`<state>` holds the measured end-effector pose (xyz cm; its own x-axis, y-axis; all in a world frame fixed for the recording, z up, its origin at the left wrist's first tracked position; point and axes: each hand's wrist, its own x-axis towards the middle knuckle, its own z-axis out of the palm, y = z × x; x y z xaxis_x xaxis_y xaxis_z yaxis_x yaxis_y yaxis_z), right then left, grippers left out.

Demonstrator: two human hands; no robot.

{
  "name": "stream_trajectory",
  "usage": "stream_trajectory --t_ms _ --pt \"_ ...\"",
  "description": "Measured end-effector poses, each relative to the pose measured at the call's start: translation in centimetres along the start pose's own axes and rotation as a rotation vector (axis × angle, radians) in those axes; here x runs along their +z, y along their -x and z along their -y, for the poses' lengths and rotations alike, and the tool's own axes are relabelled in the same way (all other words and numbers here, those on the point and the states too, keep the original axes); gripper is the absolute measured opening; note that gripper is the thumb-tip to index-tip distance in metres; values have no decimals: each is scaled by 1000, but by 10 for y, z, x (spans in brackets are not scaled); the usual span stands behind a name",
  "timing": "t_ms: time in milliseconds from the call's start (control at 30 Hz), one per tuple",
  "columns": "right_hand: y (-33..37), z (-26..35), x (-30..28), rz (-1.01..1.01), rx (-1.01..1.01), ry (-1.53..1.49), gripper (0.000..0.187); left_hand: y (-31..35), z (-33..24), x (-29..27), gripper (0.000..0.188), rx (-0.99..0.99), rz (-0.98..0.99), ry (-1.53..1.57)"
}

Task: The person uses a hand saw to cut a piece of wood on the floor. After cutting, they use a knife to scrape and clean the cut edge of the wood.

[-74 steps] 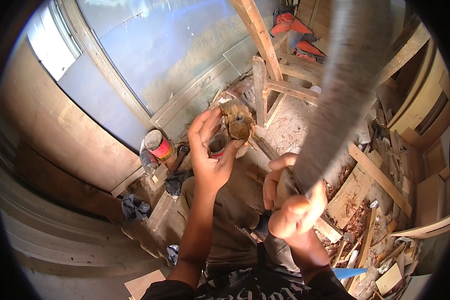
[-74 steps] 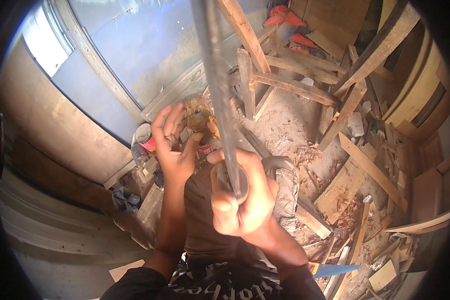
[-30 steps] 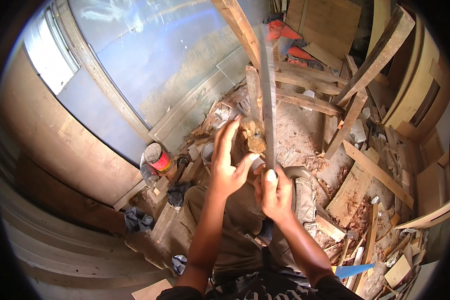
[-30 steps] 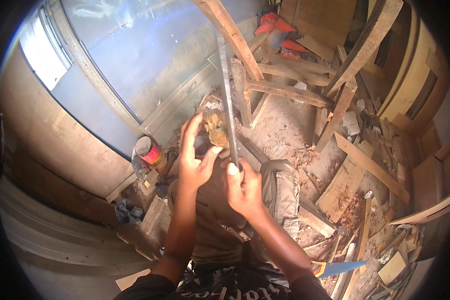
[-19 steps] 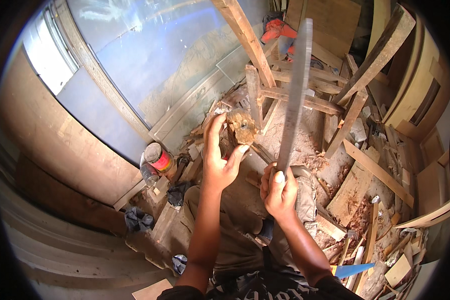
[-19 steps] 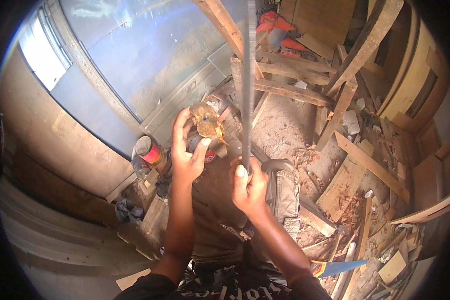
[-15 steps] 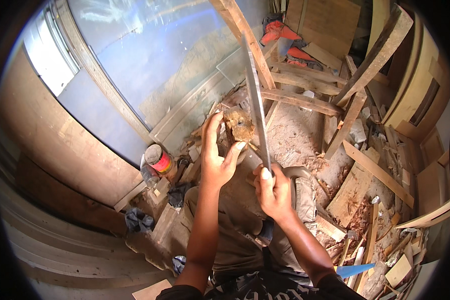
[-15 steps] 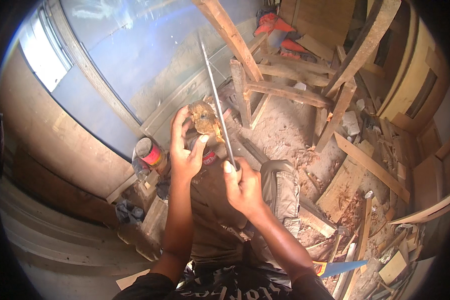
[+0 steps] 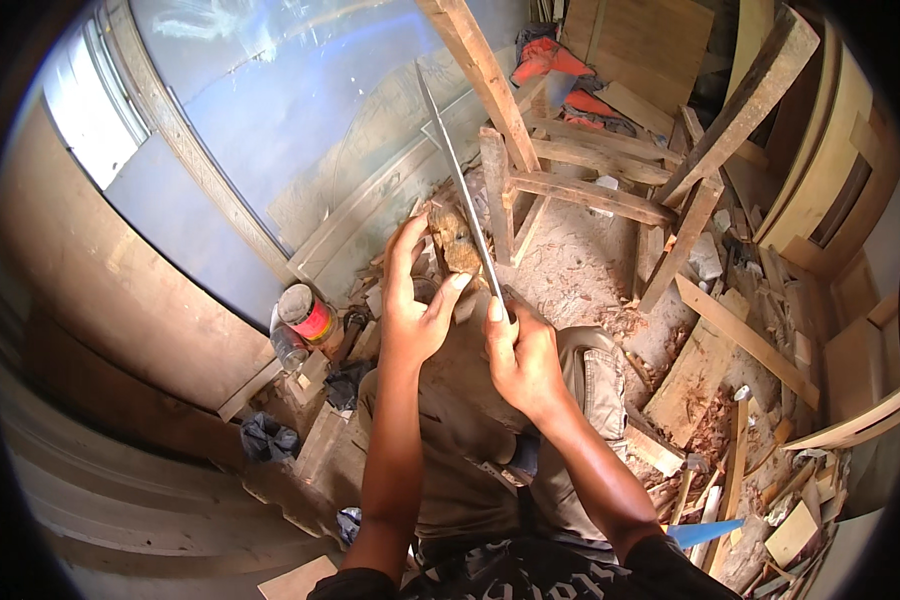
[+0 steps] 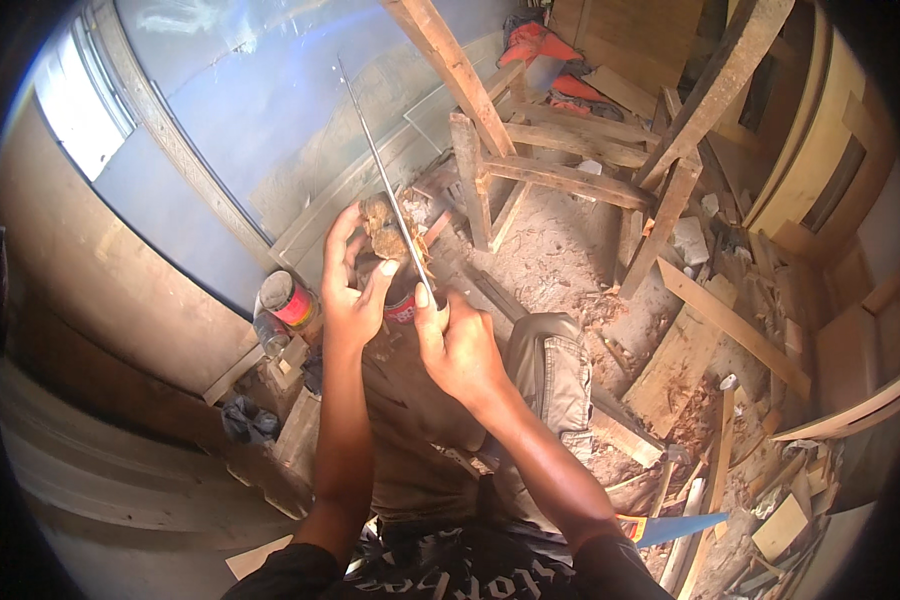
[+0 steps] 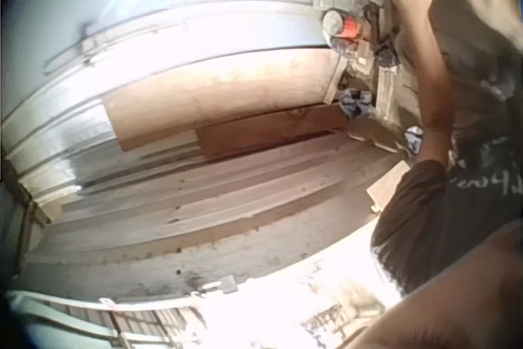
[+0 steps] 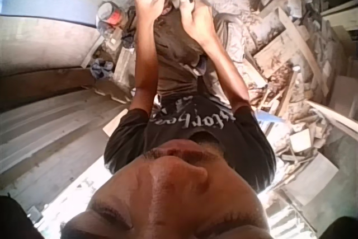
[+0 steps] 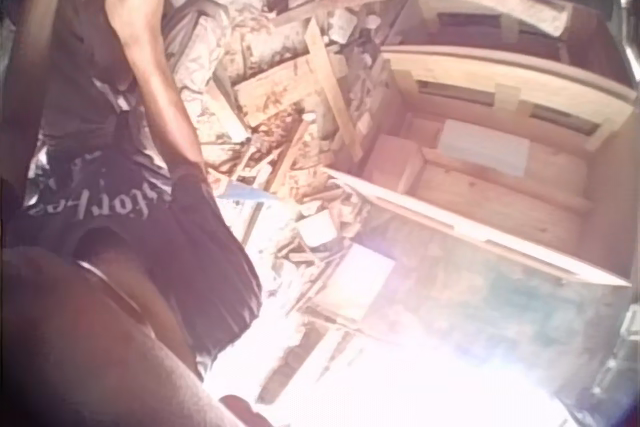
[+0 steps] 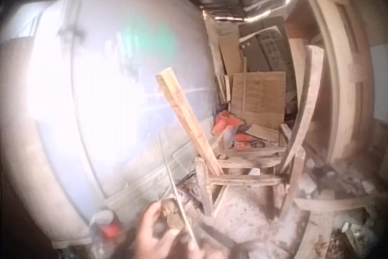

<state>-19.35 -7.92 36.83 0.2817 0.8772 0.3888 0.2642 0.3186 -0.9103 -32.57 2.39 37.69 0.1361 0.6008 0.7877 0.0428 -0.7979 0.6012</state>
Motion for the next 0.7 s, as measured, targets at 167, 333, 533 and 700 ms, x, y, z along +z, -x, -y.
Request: stream_trajectory --t_ms 167,333,533,700 --pt "11 -24 -13 192 129 -169 47 0 -14 2 78 48 40 40" --pt "19 -22 -33 465 364 -600 55 11 -24 6 81 41 20 60" --pt "34 -58 -31 859 681 -1404 75 18 -21 -1 78 66 71 26" --pt "36 11 -36 260 217 -651 59 17 -16 -7 76 -15 -5 152"
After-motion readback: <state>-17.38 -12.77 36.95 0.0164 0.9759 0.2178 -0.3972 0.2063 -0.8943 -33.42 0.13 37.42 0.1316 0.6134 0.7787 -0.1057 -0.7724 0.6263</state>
